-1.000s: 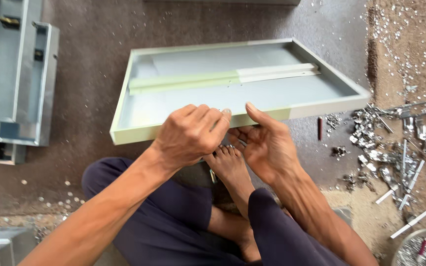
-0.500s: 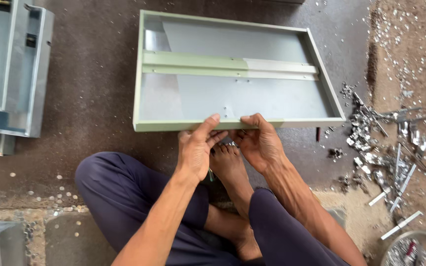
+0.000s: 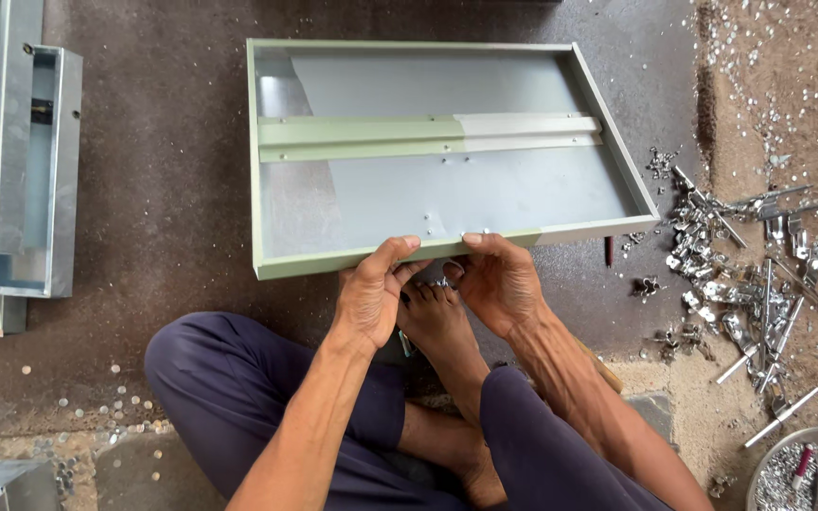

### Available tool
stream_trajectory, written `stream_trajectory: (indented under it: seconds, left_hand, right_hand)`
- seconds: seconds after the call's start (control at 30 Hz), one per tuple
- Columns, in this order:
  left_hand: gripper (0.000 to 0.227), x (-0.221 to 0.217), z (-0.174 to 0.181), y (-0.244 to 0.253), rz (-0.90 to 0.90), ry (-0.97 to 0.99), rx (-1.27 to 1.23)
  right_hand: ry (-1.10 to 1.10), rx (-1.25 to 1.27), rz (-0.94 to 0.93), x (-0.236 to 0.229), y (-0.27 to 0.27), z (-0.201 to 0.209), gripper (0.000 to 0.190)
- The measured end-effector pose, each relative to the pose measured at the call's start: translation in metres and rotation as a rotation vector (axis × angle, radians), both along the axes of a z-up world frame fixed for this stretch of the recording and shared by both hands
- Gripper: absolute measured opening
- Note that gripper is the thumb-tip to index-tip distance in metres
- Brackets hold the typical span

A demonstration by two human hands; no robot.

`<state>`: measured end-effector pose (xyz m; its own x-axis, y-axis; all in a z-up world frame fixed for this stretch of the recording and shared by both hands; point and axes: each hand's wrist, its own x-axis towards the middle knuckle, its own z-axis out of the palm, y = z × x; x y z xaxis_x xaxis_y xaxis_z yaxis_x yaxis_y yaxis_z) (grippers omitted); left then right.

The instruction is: The person assembles metal boxes by attaching metal latches and hinges to the sides of rectangular metal panels. They use a hammer and a metal punch to secure the components into pre-drilled holes. The person works on multiple units, stacking the completed boxes as they finish each one.

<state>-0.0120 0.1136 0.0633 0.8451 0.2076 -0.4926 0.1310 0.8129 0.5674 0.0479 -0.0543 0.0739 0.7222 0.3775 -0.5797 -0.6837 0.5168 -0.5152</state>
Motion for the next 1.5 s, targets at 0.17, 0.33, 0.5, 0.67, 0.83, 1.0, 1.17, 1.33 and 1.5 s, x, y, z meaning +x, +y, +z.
stream_trajectory:
  seconds: [0.17, 0.33, 0.5, 0.67, 0.83, 1.0, 1.17, 1.33, 1.5]
  left_hand:
    - [0.01, 0.005, -0.006, 0.008, -0.027, -0.079, -0.108]
    - [0.014, 0.022, -0.021, 0.016, -0.063, -0.151, -0.276]
    - [0.021, -0.009, -0.02, -0.018, -0.03, -0.131, -0.212]
    - [0.023, -0.056, -0.063, -0.036, -0.083, -0.064, -0.033]
    - [0.023, -0.04, -0.069, -0.026, -0.104, -0.038, 0.222]
    - [0.035, -0.039, -0.055, -0.03, 0.063, -0.07, 0.065]
    - [0.038, -0.044, -0.063, -0.023, -0.022, -0.144, -0.022]
    - [0.037, -0.035, -0.067, -0.022, -0.02, -0.167, 0.04]
    - [0.026, -0.048, -0.078, -0.025, 0.022, -0.235, 0.032]
  right_hand:
    - [-0.041, 0.01, 0.018, 0.004, 0.006, -0.006, 0.015]
    - [-0.077, -0.194, -0.007, 0.02, 0.008, 0.006, 0.02]
    - [-0.194, -0.678, -0.163, 0.002, -0.031, 0.032, 0.055]
    - [-0.247, -0.659, -0.091, -0.03, -0.058, -0.02, 0.068]
    - [-0.228, -0.778, -0.028, -0.014, -0.058, -0.035, 0.063]
    - [-0.965, -1.433, 0.356, -0.056, -0.126, -0.029, 0.051]
    - [-1.208, -1.847, 0.754, -0.096, -0.2, -0.042, 0.031]
    - [-0.362, -1.295, 0.648, -0.12, -0.204, 0.023, 0.037]
    - [-0.604, -1.243, 0.562, -0.118, -0.143, 0.04, 0.036]
